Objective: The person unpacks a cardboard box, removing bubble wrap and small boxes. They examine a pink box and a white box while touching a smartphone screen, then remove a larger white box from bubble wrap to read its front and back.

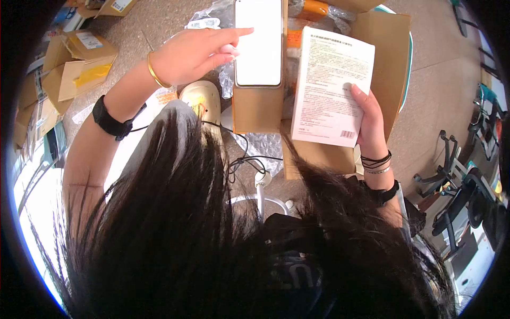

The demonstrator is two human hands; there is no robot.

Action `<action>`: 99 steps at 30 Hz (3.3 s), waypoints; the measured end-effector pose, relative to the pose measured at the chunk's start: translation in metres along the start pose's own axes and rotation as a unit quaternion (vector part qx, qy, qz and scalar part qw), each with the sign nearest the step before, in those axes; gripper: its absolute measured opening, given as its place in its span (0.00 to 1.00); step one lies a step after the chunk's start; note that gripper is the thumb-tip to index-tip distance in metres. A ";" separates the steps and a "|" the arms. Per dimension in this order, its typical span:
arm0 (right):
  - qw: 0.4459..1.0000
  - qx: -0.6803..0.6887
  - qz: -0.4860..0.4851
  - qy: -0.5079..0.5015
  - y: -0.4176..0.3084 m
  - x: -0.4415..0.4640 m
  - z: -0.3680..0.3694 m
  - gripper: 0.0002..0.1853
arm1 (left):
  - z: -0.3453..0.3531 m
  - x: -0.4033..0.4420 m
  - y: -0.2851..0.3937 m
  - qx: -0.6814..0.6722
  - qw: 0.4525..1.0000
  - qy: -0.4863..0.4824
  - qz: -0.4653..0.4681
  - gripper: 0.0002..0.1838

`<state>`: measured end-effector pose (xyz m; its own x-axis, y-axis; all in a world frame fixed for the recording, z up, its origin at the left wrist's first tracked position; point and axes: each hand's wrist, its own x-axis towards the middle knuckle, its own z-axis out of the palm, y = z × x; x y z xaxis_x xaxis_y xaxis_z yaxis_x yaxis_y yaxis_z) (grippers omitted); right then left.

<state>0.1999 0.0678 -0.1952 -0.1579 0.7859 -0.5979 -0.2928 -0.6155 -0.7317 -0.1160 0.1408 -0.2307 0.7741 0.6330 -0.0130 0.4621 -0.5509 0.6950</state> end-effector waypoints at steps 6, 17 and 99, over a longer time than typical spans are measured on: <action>0.999 -0.032 -0.010 -0.016 -0.006 -0.003 0.009 0.22 | -0.008 0.001 0.008 -0.013 1.000 -0.007 -0.012 0.26; 0.999 -0.012 -0.013 -0.038 -0.011 -0.003 0.013 0.22 | -0.011 -0.007 0.040 -0.051 0.998 -0.030 -0.027 0.14; 0.917 0.364 0.059 -0.152 -0.005 0.004 0.008 0.23 | 0.020 -0.022 0.065 -0.124 0.990 0.047 -0.055 0.04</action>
<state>0.1935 0.0748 -0.1917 -0.4515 0.7649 -0.4593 -0.7918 -0.5808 -0.1889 -0.0950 0.0803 -0.1996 0.6762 0.7356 -0.0404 0.4129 -0.3330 0.8477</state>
